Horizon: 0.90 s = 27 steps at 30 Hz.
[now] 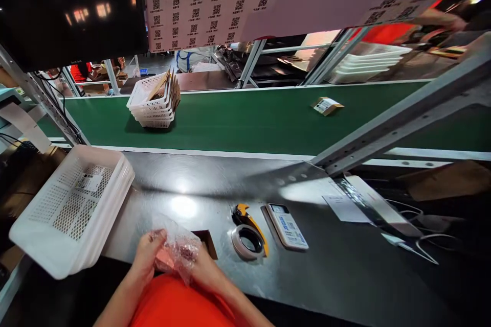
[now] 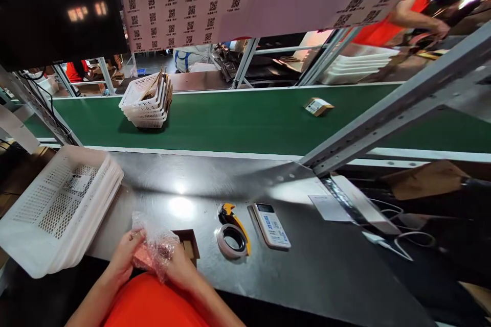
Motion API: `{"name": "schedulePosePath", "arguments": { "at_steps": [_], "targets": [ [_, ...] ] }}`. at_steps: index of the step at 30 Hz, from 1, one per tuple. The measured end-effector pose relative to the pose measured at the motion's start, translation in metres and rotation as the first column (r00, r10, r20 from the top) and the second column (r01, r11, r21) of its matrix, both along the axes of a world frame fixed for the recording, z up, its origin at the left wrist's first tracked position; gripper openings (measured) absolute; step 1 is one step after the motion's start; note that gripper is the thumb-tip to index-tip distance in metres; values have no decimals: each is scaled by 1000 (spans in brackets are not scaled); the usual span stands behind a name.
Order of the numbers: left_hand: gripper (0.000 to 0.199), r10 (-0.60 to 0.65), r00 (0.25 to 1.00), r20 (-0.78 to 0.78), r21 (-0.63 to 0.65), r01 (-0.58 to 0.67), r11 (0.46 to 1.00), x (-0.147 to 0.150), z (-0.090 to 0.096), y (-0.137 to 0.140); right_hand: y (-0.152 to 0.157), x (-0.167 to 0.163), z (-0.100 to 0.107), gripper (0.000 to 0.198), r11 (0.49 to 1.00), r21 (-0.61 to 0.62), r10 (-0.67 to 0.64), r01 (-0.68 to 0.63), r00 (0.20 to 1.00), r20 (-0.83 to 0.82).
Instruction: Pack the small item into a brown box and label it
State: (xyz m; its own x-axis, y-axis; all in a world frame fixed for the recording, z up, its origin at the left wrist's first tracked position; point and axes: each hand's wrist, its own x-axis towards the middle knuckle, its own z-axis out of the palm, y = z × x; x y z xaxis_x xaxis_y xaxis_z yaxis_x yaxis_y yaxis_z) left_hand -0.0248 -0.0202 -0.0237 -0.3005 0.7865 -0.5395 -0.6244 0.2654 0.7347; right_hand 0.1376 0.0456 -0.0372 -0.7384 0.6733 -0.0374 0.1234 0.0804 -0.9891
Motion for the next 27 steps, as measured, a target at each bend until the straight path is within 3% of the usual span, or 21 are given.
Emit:
{"name": "schedulePosePath", "arguments": {
  "at_steps": [3, 6, 11, 16, 19, 25, 27],
  "targets": [
    [62, -136, 991, -20, 25, 136, 990, -9, -7, -13, -4, 2, 14, 41, 999, -22, 31, -32, 999, -34],
    [60, -215, 976, 39, 26, 214, 976, -15, -9, -25, -8, 4, 41, 45, 996, -32, 82, -84, 994, -70],
    [60, -157, 971, 180, 137, 133, 982, -15, -4, -37, -7, 4, 73, 48, 963, -140, 203, -229, 964, -174],
    [54, -71, 985, 157, 78, 59, 995, -8, -4, -40, -9, 5, 69, 51, 989, -87, 106, -117, 986, -125],
    [61, -32, 993, 114, 46, 27, 999, -7, -5, -39, -12, 6, 62, 47, 986, -5, 166, -167, 982, -86],
    [50, -30, 968, 249, 27, 25, 999, -20, -4, -50, -15, 4, 53, 50, 993, -19, 119, -119, 993, -25],
    [62, -62, 963, 264, 22, 58, 998, -24, -8, -56, -16, 3, 54, 55, 995, -18, 103, -103, 995, 17]
  ]
}}
